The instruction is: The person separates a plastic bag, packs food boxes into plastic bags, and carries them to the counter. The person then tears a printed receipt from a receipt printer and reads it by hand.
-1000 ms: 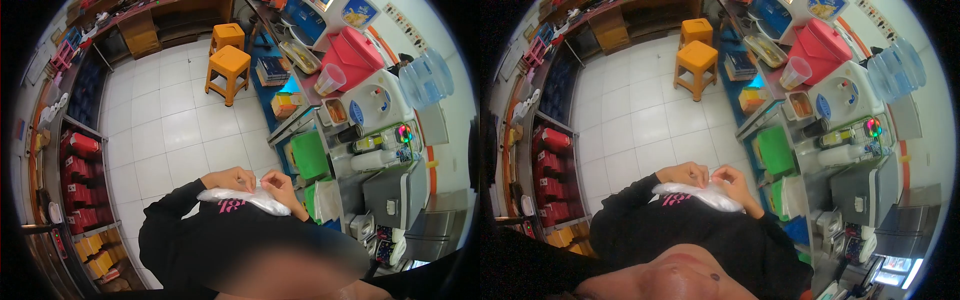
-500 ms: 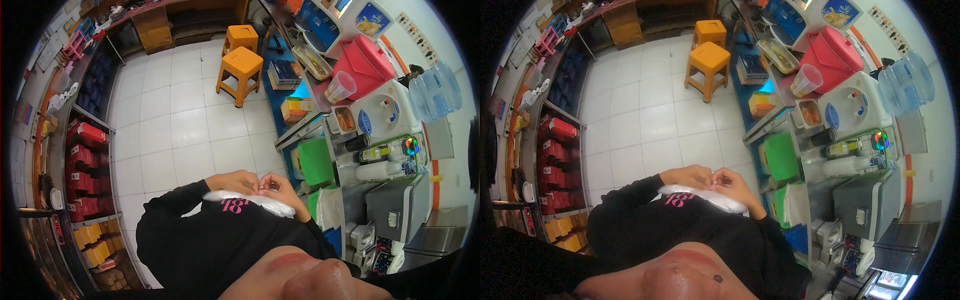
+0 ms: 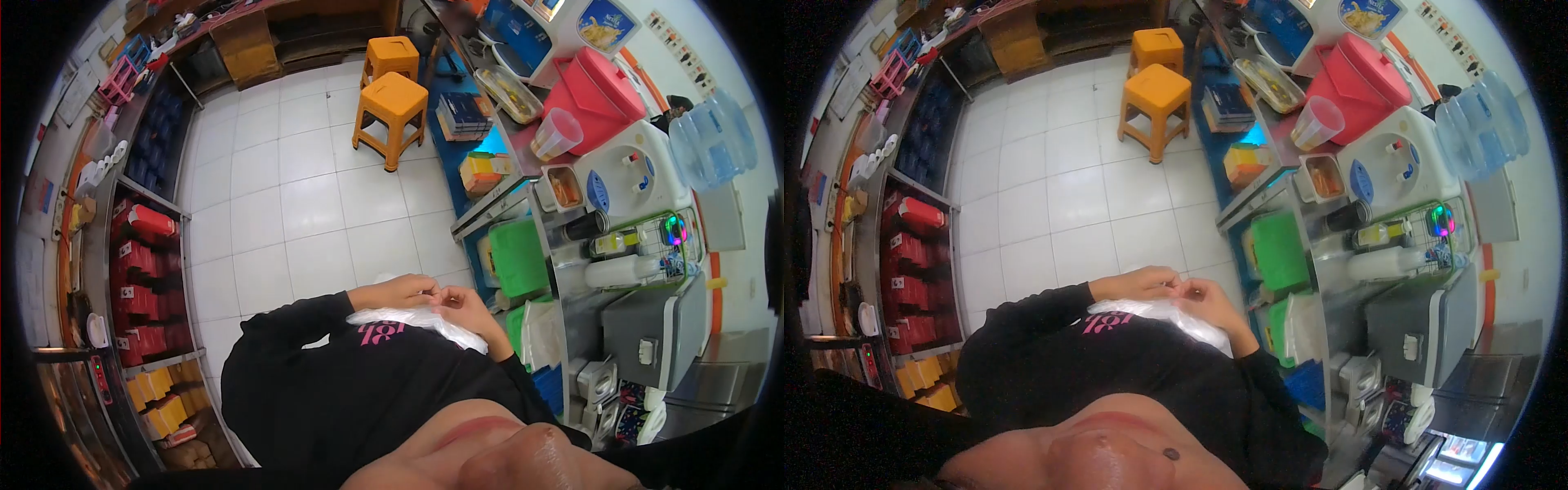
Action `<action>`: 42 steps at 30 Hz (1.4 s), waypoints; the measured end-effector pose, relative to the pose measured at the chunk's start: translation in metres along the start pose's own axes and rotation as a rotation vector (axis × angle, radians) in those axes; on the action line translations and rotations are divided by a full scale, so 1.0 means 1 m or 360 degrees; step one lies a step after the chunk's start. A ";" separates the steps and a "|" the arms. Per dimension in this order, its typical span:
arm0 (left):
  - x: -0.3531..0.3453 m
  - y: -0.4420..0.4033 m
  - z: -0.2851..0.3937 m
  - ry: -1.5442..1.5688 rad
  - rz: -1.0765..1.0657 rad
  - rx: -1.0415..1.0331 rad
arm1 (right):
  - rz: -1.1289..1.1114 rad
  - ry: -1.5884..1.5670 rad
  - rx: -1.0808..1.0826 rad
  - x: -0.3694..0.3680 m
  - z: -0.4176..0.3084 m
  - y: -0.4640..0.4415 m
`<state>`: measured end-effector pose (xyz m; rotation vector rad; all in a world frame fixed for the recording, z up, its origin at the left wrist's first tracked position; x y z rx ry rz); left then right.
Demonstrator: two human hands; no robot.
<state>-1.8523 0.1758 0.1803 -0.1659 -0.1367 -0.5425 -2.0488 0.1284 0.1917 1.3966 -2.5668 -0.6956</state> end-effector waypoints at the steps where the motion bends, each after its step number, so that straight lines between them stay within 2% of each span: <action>1: 0.001 -0.001 -0.001 -0.0039 -0.0038 0.0067 | 0.0010 -0.0005 0.0001 0.000 0.001 0.001; 3: 0.002 -0.001 0.000 -0.0073 -0.0081 0.0130 | -0.0024 -0.0056 0.0020 0.000 0.001 0.004; 4: 0.002 0.002 0.002 0.0045 -0.0050 0.0288 | -0.0017 -0.0059 0.0018 0.000 0.004 0.004; 5: 0.003 0.004 0.004 0.0162 -0.0021 0.0447 | -0.0004 0.0034 0.0186 0.001 0.007 0.004; 6: 0.003 0.007 0.006 0.0166 -0.0029 0.0448 | 0.0010 0.0127 0.0351 0.001 0.010 0.004; 9: 0.006 0.011 0.004 0.0434 0.0044 0.0512 | 0.0144 0.0015 0.0509 -0.003 0.012 0.005; 11: 0.008 0.010 -0.005 0.0112 0.0005 0.0099 | 0.0150 0.0019 0.0448 -0.007 0.008 0.005; 14: 0.008 0.007 -0.011 -0.0088 -0.0043 0.0052 | 0.0102 0.0124 0.0352 -0.008 0.005 0.001; 17: 0.010 0.008 0.005 0.0017 -0.0149 0.0188 | -0.0010 0.0230 0.0310 -0.009 -0.002 0.000; 21: 0.007 0.012 -0.006 0.0063 -0.0201 0.0130 | -0.0116 0.0159 0.0234 -0.013 -0.004 0.000; 23: 0.008 0.016 -0.010 0.0199 0.0056 0.0002 | -0.0111 0.0078 0.0251 -0.020 -0.008 -0.001; 25: 0.009 0.013 -0.013 0.0112 0.0181 -0.0069 | -0.0110 -0.0016 0.0267 -0.022 -0.014 0.000; 26: 0.009 0.015 -0.014 0.0028 0.0308 -0.0129 | -0.0119 0.0181 0.0380 -0.021 -0.018 -0.002; 27: 0.008 0.015 -0.010 0.0034 0.0301 -0.0121 | -0.0128 0.0379 0.0490 -0.021 -0.020 -0.002; 29: 0.010 0.012 0.001 0.0034 0.0406 -0.0082 | -0.0154 0.0346 0.0525 -0.021 -0.018 -0.004; 34: 0.008 0.009 -0.008 -0.0034 0.0392 -0.0125 | -0.0262 0.0304 0.0499 -0.018 -0.015 -0.004; 36: 0.010 0.007 -0.012 -0.0030 0.0416 -0.0105 | -0.0299 0.0255 0.0630 -0.019 -0.009 -0.009; 39: 0.012 0.002 -0.014 0.0048 0.0360 -0.0027 | -0.0131 0.0175 0.0614 -0.021 -0.020 -0.008; 40: 0.012 0.000 -0.010 0.0085 0.0415 -0.0125 | -0.0130 0.0173 0.0613 -0.020 -0.018 -0.010; 42: 0.014 -0.002 0.002 0.0128 0.0466 -0.0220 | 0.0155 0.0221 0.0793 -0.017 -0.013 -0.011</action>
Point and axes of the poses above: each hand's wrist, its own y-axis away from the middle knuckle, its own x-axis out of the back of the hand, z = x × y, the point moved 1 cm from there along -y, towards the middle knuckle
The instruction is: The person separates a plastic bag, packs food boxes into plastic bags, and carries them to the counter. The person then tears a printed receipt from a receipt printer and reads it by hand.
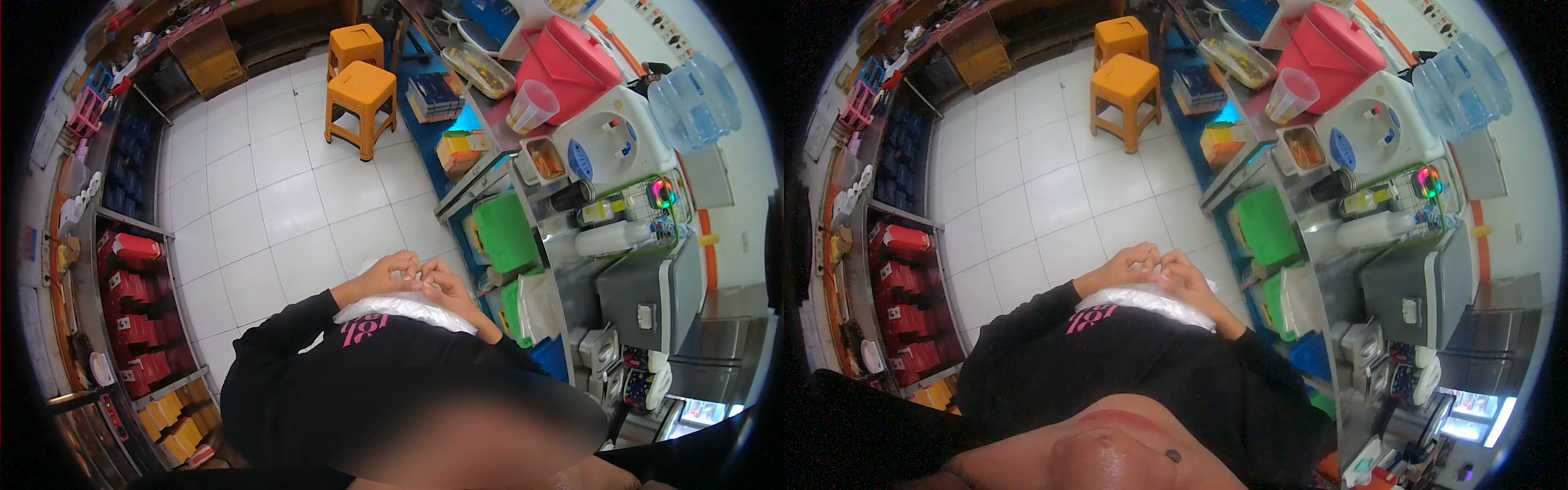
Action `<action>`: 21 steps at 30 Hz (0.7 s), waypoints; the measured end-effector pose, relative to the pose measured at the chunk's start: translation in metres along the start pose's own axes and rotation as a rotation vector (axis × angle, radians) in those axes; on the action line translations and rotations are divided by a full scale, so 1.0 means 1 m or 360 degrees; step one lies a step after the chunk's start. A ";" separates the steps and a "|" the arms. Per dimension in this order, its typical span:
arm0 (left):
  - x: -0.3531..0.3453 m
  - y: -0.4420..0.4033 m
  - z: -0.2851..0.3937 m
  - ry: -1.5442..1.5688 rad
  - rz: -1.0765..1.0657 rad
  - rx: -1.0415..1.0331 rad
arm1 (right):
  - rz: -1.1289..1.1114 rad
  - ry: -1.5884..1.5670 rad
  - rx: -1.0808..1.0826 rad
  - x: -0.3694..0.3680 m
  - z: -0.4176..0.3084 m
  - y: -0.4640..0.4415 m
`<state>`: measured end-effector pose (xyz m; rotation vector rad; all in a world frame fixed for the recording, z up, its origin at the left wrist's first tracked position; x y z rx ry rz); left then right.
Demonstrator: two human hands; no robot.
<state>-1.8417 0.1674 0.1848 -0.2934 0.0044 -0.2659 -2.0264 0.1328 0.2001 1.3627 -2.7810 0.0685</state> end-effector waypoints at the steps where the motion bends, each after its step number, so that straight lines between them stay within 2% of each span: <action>1: 0.000 -0.002 0.009 0.0140 -0.0044 0.0015 | 0.0006 -0.0003 -0.0006 -0.001 0.000 0.001; 4: 0.002 -0.004 0.012 0.0376 -0.0114 0.0068 | 0.0103 -0.0120 0.0065 0.000 -0.009 0.002; 6: 0.001 -0.003 0.007 0.0463 -0.0138 0.0103 | 0.0072 -0.0055 0.0364 0.001 -0.013 -0.002; 7: 0.000 -0.003 -0.002 0.0594 -0.0071 0.0064 | 0.0073 -0.0057 0.0365 0.000 -0.012 -0.002; 9: 0.002 0.000 -0.009 0.0717 -0.0011 0.0031 | 0.0207 -0.0346 0.0401 0.000 -0.010 -0.002; 11: 0.004 0.003 -0.013 0.1301 0.0247 0.0365 | 0.0347 -0.0469 0.0330 0.000 -0.002 0.005; 12: 0.003 0.002 -0.013 0.1296 0.0235 0.0372 | 0.0483 -0.0589 0.0258 0.001 0.001 0.007; 14: 0.001 -0.001 -0.015 0.1322 0.0403 0.0448 | 0.0490 -0.0594 0.0288 0.003 0.005 0.008; 15: 0.002 -0.004 -0.007 0.1320 0.0393 0.0464 | 0.0422 -0.0610 0.0148 0.004 0.007 0.010; 17: 0.006 -0.015 0.016 0.0475 -0.0189 0.0944 | 0.0363 -0.0642 -0.0001 0.003 0.007 0.012; 18: 0.009 -0.020 0.019 0.0475 -0.0195 0.0959 | 0.0338 -0.0372 0.0062 0.001 -0.002 0.009; 19: 0.013 -0.025 0.021 0.0195 -0.0552 0.0787 | 0.0310 -0.0101 0.0128 0.000 -0.009 0.006; 20: 0.016 -0.030 0.023 -0.0087 -0.0901 0.0598 | 0.0313 -0.0109 0.0130 0.000 -0.011 0.004; 21: 0.020 -0.036 0.024 -0.0093 -0.0904 0.0605 | 0.0246 0.0089 0.0274 0.000 -0.015 0.002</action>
Point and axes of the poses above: each hand's wrist, its own y-axis away from the middle knuckle, its own x-axis out of the back of the hand, z = x × y, the point moved 1 cm from there along -y, towards the middle knuckle
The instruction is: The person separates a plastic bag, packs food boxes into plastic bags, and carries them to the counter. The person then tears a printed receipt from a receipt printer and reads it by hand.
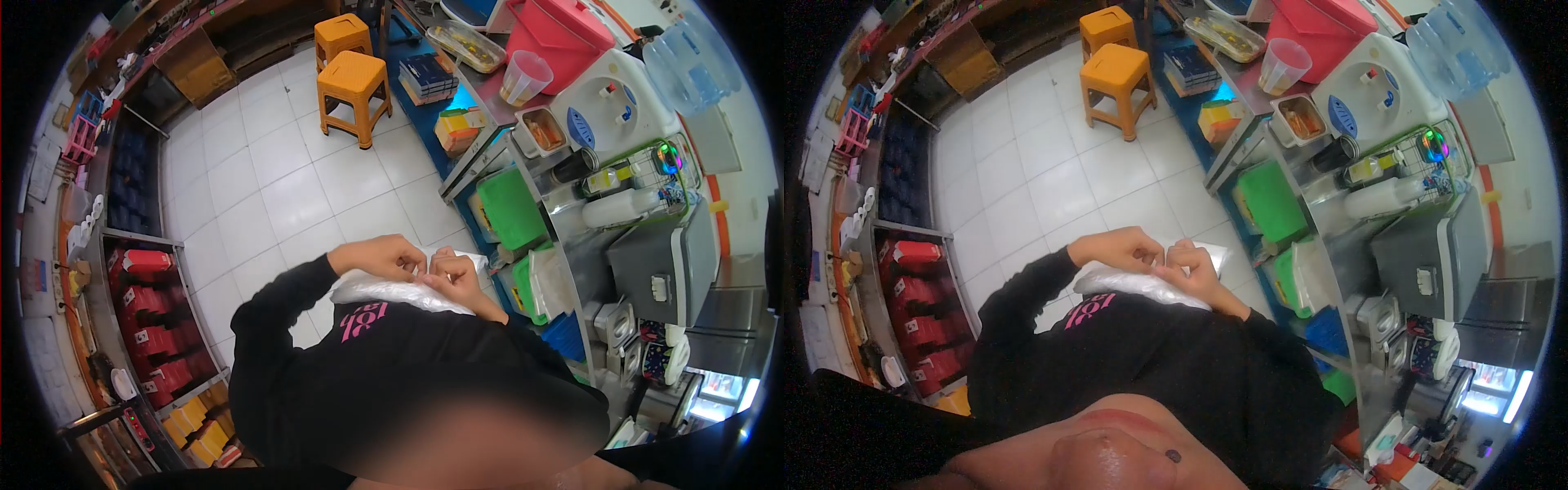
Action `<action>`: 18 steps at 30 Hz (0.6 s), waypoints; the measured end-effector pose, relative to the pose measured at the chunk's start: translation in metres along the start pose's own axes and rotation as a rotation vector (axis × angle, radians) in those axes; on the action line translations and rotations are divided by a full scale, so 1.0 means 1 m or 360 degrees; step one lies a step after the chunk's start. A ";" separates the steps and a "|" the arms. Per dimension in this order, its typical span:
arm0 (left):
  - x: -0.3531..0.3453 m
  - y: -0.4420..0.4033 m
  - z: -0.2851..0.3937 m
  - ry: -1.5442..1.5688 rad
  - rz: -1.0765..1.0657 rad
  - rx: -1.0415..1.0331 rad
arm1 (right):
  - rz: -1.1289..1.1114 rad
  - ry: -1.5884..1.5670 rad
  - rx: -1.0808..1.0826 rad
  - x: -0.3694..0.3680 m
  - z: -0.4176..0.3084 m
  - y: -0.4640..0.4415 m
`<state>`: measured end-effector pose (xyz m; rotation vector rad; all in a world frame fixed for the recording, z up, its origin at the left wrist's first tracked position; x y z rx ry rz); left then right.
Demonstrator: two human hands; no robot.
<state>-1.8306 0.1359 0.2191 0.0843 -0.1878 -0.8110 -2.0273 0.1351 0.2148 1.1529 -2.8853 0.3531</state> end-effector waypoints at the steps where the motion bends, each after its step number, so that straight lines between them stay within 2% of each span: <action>1: 0.005 -0.002 0.003 -0.0169 -0.0155 -0.0105 | -0.0078 0.0181 0.0162 0.000 -0.002 -0.003; 2: 0.010 -0.004 0.005 -0.0337 -0.0313 -0.0211 | -0.0115 0.0227 0.0172 0.001 -0.002 -0.004; 3: 0.013 -0.007 0.004 -0.0339 -0.0324 -0.0204 | -0.0104 0.0221 0.0173 0.001 -0.002 -0.005; 5: 0.014 -0.013 -0.005 -0.0398 -0.0558 -0.0036 | -0.0142 0.0319 0.0164 0.000 -0.001 -0.004; 9: -0.005 -0.025 -0.039 -0.0408 -0.0539 0.0044 | -0.0131 0.0322 0.0063 0.004 -0.003 -0.001; 11: -0.016 -0.026 -0.055 0.0142 -0.0329 -0.0009 | -0.0363 0.0152 -0.0388 0.009 -0.001 0.004; 12: -0.025 -0.026 -0.061 0.0151 -0.0357 0.0002 | -0.0437 0.0133 -0.0556 0.014 -0.005 0.007; 13: -0.031 -0.027 -0.067 0.0444 -0.0203 -0.0008 | -0.0418 0.0121 -0.0567 0.017 -0.006 0.010; 14: -0.034 -0.028 -0.071 0.0731 -0.0040 -0.0016 | -0.0385 0.0225 -0.0404 0.021 -0.007 0.011; 15: -0.035 -0.029 -0.070 0.0732 -0.0051 -0.0006 | -0.0355 0.0331 -0.0238 0.024 -0.008 0.012; 16: -0.035 -0.029 -0.069 0.0875 0.0126 0.0066 | -0.0261 0.0414 -0.0135 0.025 -0.010 0.013; 17: -0.035 -0.029 -0.068 0.1018 0.0311 0.0139 | -0.0260 0.0405 -0.0141 0.026 -0.010 0.015; 18: -0.037 -0.031 -0.070 0.1025 0.0316 0.0146 | -0.0202 0.0436 -0.0077 0.028 -0.010 0.018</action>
Point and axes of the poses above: each hand's wrist, its own y-axis away from the middle knuckle, its own x-axis out of the back of the hand, z = x × y, the point moved 1 cm from there along -y, towards the middle knuckle
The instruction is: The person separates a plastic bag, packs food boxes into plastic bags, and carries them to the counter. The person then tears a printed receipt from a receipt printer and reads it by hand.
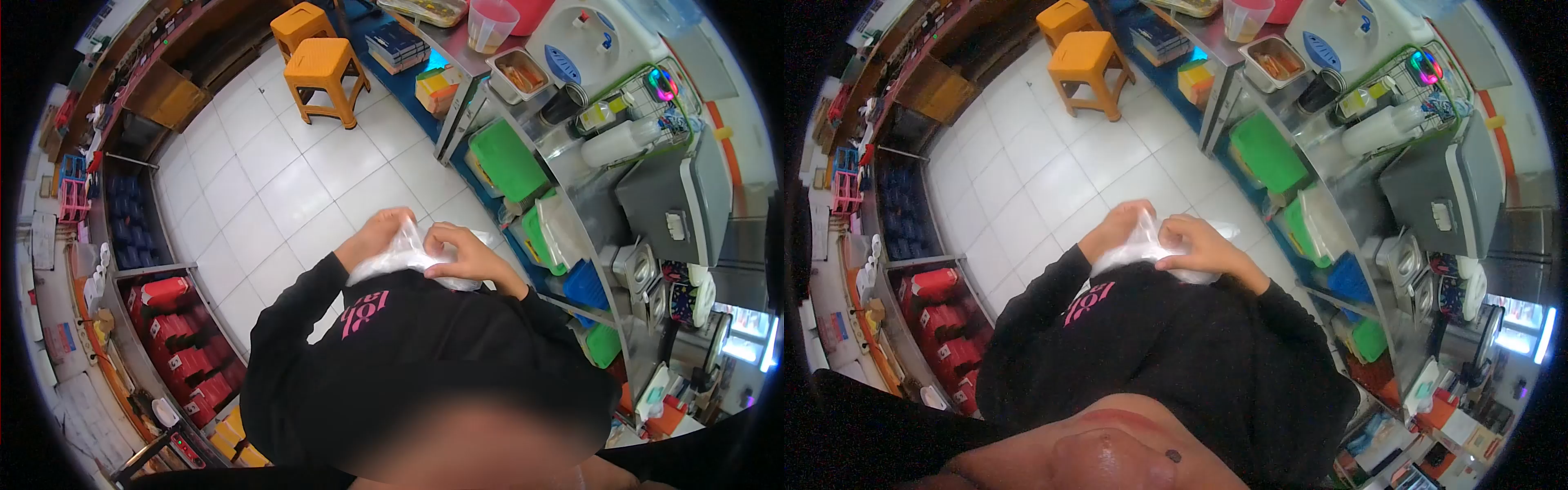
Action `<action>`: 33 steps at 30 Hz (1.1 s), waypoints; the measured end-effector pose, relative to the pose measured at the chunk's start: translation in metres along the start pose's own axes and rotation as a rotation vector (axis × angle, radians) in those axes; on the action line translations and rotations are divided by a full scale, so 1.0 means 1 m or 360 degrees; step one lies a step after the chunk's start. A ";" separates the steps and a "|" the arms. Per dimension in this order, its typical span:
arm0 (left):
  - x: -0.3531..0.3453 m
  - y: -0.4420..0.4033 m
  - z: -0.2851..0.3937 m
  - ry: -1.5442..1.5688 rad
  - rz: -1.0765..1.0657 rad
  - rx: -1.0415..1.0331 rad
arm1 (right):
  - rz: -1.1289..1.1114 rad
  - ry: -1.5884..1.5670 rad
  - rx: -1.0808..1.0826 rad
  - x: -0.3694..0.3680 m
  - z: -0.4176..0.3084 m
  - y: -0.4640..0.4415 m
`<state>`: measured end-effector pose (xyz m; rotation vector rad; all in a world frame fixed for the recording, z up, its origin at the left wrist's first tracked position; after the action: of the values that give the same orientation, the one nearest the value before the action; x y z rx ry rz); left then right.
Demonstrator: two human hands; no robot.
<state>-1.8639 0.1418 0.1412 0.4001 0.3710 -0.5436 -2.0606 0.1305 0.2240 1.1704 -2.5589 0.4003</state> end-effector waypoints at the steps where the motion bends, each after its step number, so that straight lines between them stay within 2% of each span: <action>1: 0.000 -0.004 -0.003 0.0427 0.0026 -0.0058 | 0.0059 0.0035 0.0057 0.003 0.000 0.002; 2: -0.001 -0.010 -0.006 0.0855 0.0057 -0.0125 | 0.0039 0.0028 0.0059 0.005 0.002 0.005; 3: -0.001 -0.014 -0.008 0.1288 0.0091 -0.0202 | -0.0019 -0.0007 -0.0114 0.008 0.005 0.009; 4: -0.008 -0.016 0.000 0.1384 -0.0009 -0.0223 | -0.0087 -0.0037 -0.0289 0.011 0.008 0.012; 5: -0.014 -0.021 0.009 0.1411 0.0021 -0.0254 | -0.0137 -0.0040 -0.0288 0.017 0.008 0.013; 7: -0.017 -0.032 0.033 0.1232 0.0071 -0.0617 | -0.0290 -0.0065 -0.0412 0.030 0.008 0.009; 8: -0.014 -0.035 0.045 0.1241 0.0122 -0.0661 | -0.0297 -0.0075 -0.0298 0.030 0.019 0.007; 10: -0.001 -0.035 0.077 0.1236 -0.0161 -0.0986 | -0.0464 -0.0108 -0.0220 0.035 0.017 -0.010; 11: 0.009 -0.025 0.094 0.1158 -0.0015 -0.1159 | -0.0571 -0.0138 -0.0179 0.037 0.014 -0.018; 12: 0.020 -0.008 0.112 0.1080 0.0138 -0.1324 | -0.0668 -0.0251 -0.0366 0.033 0.011 -0.024; 13: 0.037 0.012 0.129 0.1208 0.0387 -0.1510 | -0.0747 -0.0251 -0.0351 0.030 0.012 -0.032; 14: 0.054 0.035 0.142 0.1504 0.0342 -0.1695 | -0.0769 -0.0157 -0.0349 0.027 0.015 -0.041; 16: 0.099 0.085 0.139 0.0823 0.0436 -0.2021 | -0.0924 0.0089 -0.0364 0.020 0.026 -0.063; 17: 0.101 0.103 0.133 0.0807 0.0509 -0.2095 | -0.1016 0.0111 -0.0325 0.013 0.036 -0.075; 19: 0.105 0.144 0.119 0.0675 0.2310 -0.1920 | -0.1159 -0.0027 -0.0446 -0.004 0.053 -0.104; 21: 0.133 0.200 0.071 0.0445 0.2706 -0.1970 | -0.1279 0.0035 -0.0443 -0.021 0.052 -0.140; 22: 0.152 0.234 0.041 0.0332 0.2869 -0.2123 | -0.1424 0.0252 -0.0327 -0.032 0.056 -0.162; 23: 0.144 0.261 0.038 0.0708 0.3192 -0.2156 | -0.1552 0.0471 -0.0205 -0.043 0.060 -0.184; 25: 0.164 0.335 -0.014 0.0817 0.3763 -0.2150 | -0.1533 0.0333 -0.0128 -0.070 0.079 -0.224; 26: 0.161 0.361 -0.027 0.1179 0.4074 -0.2156 | -0.1555 0.0409 -0.0162 -0.082 0.088 -0.247; 28: 0.176 0.398 -0.077 0.1069 0.4379 -0.2212 | -0.1536 0.0532 -0.0158 -0.109 0.149 -0.286; 29: 0.187 0.402 -0.092 0.0950 0.4494 -0.2250 | -0.1531 0.0725 -0.0105 -0.118 0.150 -0.307; 30: 0.202 0.395 -0.106 0.0883 0.4355 -0.2171 | -0.1517 0.0901 -0.0045 -0.124 0.195 -0.320; 31: 0.218 0.392 -0.115 0.0799 0.4215 -0.2081 | -0.1624 0.0956 -0.0212 -0.130 0.228 -0.330; 32: 0.239 0.380 -0.106 0.0894 0.4212 -0.1892 | -0.1496 0.0992 -0.0002 -0.132 0.273 -0.328; 33: 0.260 0.361 -0.084 0.0986 0.4200 -0.1702 | -0.1646 0.1150 -0.0212 -0.135 0.341 -0.335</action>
<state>-1.4740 0.3533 0.0506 -0.2477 0.3515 2.3295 -1.7711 -0.1145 -0.0977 1.6873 -1.1509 0.2940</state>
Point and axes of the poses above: each hand's wrist, its own y-axis away from the middle knuckle, its own x-axis out of the back of the hand, z = x × y, the point moved 1 cm from there along -y, towards the middle knuckle
